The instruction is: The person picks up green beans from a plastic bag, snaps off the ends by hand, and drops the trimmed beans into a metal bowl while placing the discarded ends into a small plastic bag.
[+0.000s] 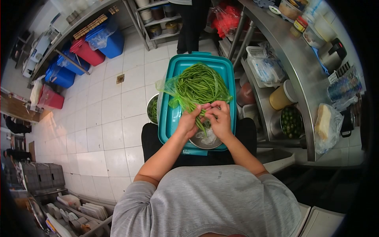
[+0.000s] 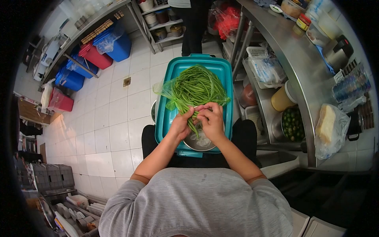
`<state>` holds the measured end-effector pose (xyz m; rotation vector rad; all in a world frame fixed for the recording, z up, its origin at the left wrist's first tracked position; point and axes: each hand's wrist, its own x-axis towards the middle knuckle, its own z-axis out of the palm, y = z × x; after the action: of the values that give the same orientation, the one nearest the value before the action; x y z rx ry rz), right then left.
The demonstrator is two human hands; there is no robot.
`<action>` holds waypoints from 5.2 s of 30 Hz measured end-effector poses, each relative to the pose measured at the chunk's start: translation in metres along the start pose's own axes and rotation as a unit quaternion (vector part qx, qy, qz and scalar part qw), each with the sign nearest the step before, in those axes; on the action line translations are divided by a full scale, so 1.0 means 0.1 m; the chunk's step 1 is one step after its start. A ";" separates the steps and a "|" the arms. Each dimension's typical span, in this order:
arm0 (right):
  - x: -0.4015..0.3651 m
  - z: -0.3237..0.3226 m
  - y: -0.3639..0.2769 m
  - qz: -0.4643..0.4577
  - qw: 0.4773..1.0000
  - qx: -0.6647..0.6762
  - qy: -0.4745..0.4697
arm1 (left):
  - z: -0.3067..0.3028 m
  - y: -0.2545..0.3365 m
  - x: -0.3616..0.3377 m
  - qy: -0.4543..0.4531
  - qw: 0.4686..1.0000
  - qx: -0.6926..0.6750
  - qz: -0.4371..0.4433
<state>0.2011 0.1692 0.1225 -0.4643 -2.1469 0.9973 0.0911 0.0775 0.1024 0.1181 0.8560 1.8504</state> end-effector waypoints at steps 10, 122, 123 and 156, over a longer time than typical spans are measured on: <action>-0.04 0.07 -0.01 0.022 0.992 -0.044 0.116 | 0.19 -0.09 -0.03 0.054 0.995 0.023 0.087; -0.01 -0.12 -0.06 -0.073 0.991 -0.010 -0.113 | -0.03 0.32 0.07 0.061 0.991 -0.055 0.105; -0.01 -0.12 -0.06 -0.068 0.989 0.010 -0.128 | -0.02 0.33 0.06 0.057 0.992 -0.049 0.102; -0.09 -0.26 0.40 0.038 0.991 -0.098 -0.083 | -2.48 1.44 0.66 0.430 0.857 0.278 0.057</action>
<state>0.2272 0.2023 0.0991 -0.5785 -2.4051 0.8981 -0.1613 -0.0194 -0.0142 -0.3418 2.0364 1.6838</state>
